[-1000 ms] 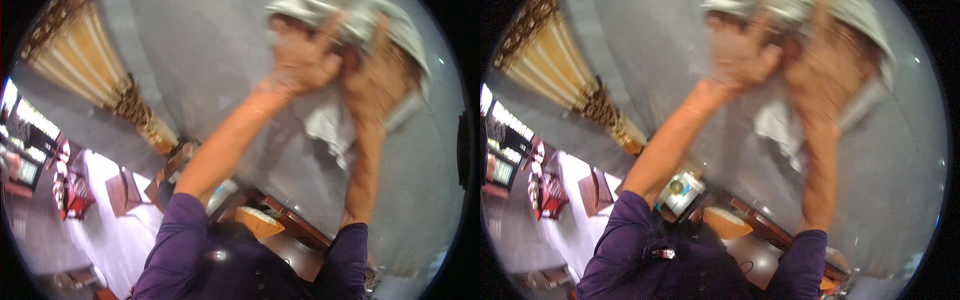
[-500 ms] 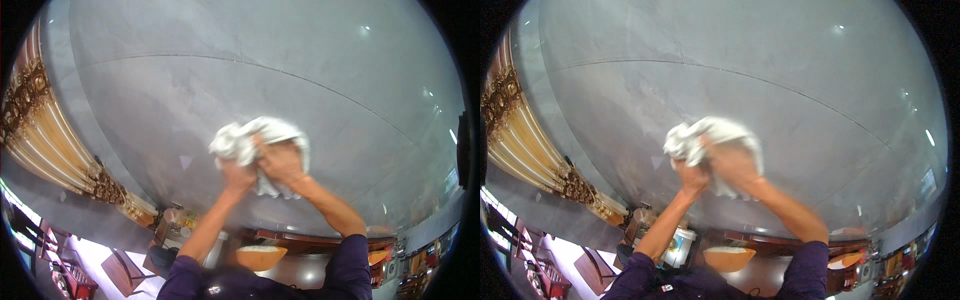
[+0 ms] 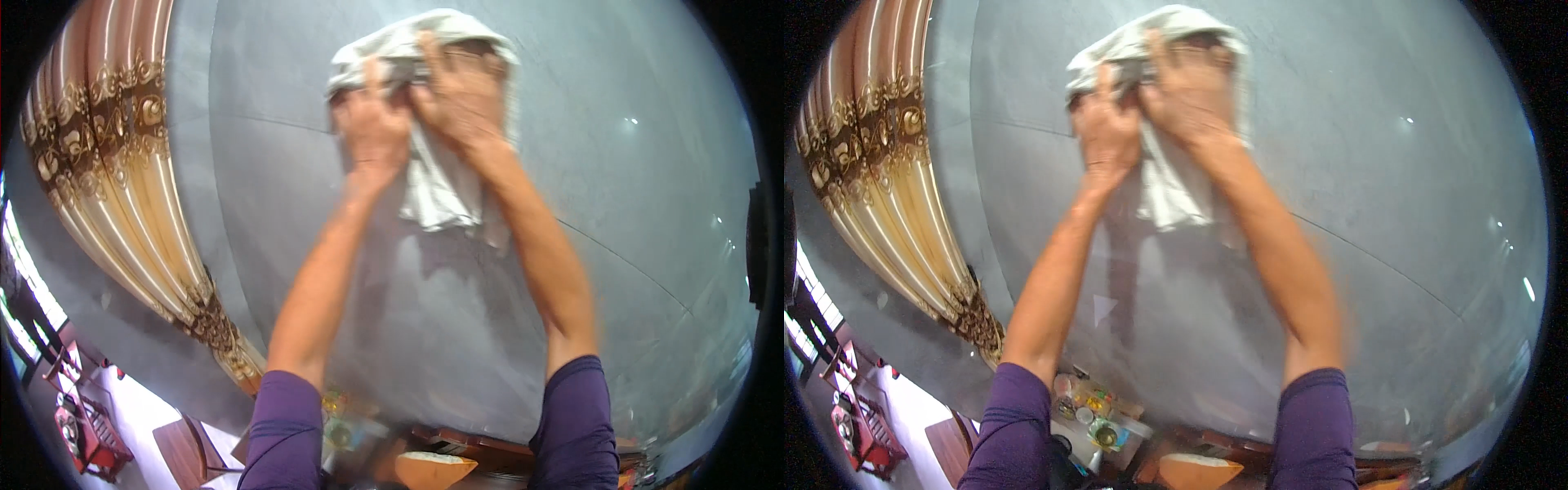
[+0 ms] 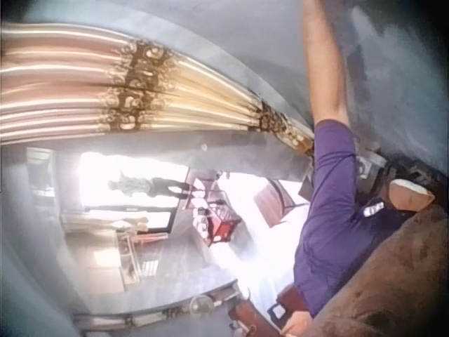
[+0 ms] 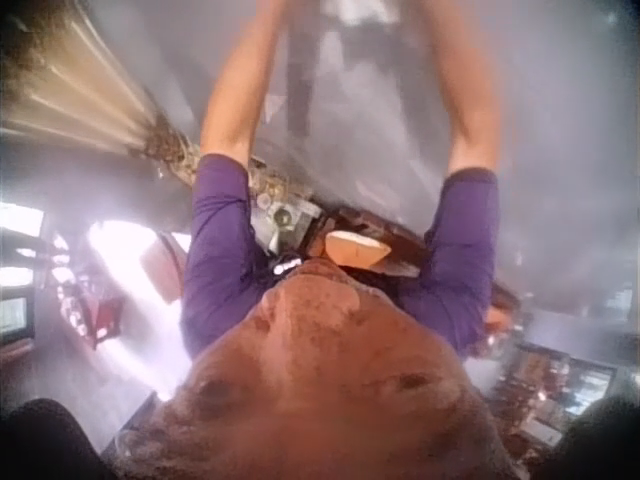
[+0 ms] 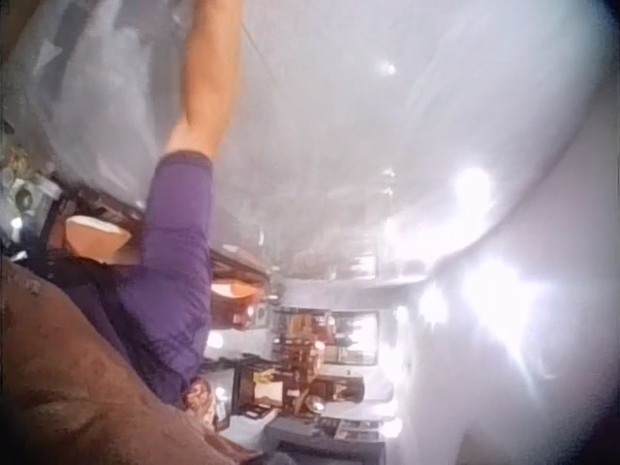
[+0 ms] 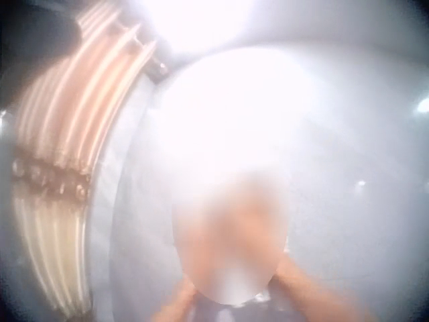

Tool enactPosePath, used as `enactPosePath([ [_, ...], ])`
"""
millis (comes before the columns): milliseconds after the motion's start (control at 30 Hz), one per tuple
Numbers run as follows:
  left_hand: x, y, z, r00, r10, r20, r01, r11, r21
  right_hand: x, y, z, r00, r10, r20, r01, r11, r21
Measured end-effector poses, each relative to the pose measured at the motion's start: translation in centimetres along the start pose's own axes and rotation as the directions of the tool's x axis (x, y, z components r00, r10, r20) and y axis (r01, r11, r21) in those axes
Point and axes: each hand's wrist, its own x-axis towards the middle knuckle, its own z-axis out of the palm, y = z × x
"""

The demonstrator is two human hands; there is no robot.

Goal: The person unfolds a cloth and wipes down the wall tiles with it.

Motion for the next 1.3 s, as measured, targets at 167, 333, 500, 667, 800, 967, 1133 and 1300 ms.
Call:
enactPosePath([
  [167,-1.6,-8.8,-3.2,0.885,-0.446,0.133,0.437,0.895,0.096,1.5,-9.1,9.5,0.957,-0.274,0.098,0.229,0.918,0.325],
  [333,-11.2,-9.2,-5.8,0.982,-0.134,0.131,0.138,0.99,-0.021,-5.1,-12.4,9.4,0.944,-0.287,0.164,0.16,0.83,0.534],
  [500,-6.5,-2.1,-3.0,0.988,0.104,0.111,-0.089,0.987,-0.134,-4.7,-5.1,0.6,0.989,0.051,0.139,-0.049,0.999,-0.019],
  [667,2.5,-7.6,-2.3,0.99,-0.01,0.141,0.018,0.999,-0.05,3.1,-7.8,5.8,0.998,0.054,0.039,-0.047,0.984,-0.17],
  [800,5.8,-18.0,-2.8,0.994,-0.093,0.065,0.09,0.994,0.054,8.3,-14.1,13.5,0.999,-0.049,-0.018,0.049,0.998,-0.031],
  [967,7.6,-27.9,-5.6,0.878,-0.427,0.217,0.386,0.899,0.209,12.8,-22.3,21.6,0.971,-0.232,-0.053,0.238,0.953,0.188],
  [1133,2.2,-35.2,-7.2,0.766,-0.617,0.177,0.622,0.782,0.034,11.5,-30.7,28.5,0.943,-0.332,-0.002,0.308,0.874,0.376],
  [1300,-9.5,-41.0,-9.8,0.665,-0.738,0.119,0.739,0.673,0.042,1.8,-40.8,33.5,0.903,-0.429,0.013,0.362,0.777,0.514],
])
